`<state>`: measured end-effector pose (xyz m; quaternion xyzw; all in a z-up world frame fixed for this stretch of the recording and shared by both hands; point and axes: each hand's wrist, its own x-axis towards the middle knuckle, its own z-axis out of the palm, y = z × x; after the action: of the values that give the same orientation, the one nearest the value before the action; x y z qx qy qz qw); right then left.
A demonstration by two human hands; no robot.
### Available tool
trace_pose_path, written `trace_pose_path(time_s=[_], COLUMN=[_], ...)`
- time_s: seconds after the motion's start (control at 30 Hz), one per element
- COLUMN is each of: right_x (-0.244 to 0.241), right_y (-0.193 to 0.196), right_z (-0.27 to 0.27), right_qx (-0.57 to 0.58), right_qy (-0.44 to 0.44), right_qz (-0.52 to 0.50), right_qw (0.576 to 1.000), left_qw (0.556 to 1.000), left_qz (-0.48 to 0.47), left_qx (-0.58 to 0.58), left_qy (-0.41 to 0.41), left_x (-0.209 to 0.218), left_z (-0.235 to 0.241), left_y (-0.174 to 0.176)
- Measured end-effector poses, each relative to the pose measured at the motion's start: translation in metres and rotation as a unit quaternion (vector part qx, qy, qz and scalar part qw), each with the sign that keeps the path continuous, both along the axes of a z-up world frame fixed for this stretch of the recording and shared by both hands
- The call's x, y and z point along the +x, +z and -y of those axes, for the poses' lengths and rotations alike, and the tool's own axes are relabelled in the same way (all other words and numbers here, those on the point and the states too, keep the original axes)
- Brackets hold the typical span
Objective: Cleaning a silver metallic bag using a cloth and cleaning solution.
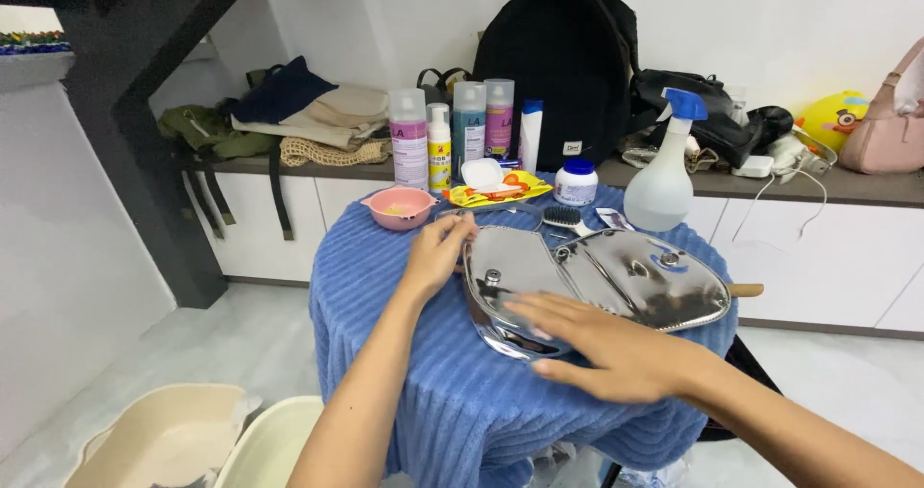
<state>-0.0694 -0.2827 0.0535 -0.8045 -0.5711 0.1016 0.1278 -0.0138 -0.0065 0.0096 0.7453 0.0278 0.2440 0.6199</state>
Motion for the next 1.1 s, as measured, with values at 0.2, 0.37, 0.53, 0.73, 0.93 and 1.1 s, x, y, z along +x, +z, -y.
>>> trace_pose_path(time_s=[0.2,0.37,0.53,0.73,0.93,1.1], right_x=[0.023,0.042,0.065,0.152,0.160,0.082], right_y=[-0.010,0.016,0.045,0.005,-0.037,-0.008], right_z=[0.043,0.042,0.007,-0.063,-0.074,-0.035], right_qx=[0.019,0.132,0.250,0.239,0.201,0.140], right_qy=[-0.034,-0.169,-0.251,-0.209,-0.146,-0.111], right_qz=[-0.045,-0.075,-0.031,0.136,0.087,0.004], right_qw=[0.998,0.974,0.935,0.939,0.965,0.984], left_qw=[0.992,0.988,0.986,0.986,0.984,0.980], left_qz=[0.032,-0.005,-0.023,-0.026,-0.029,-0.006], left_qx=[0.118,0.146,0.161,0.160,0.173,0.195], left_qy=[0.033,0.039,0.047,0.049,0.034,0.025], left_x=[0.006,0.014,0.008,0.008,0.010,0.016], left_z=[-0.005,-0.012,-0.011,-0.010,-0.013,-0.013], left_y=[-0.011,-0.022,-0.015,-0.018,-0.020,-0.020])
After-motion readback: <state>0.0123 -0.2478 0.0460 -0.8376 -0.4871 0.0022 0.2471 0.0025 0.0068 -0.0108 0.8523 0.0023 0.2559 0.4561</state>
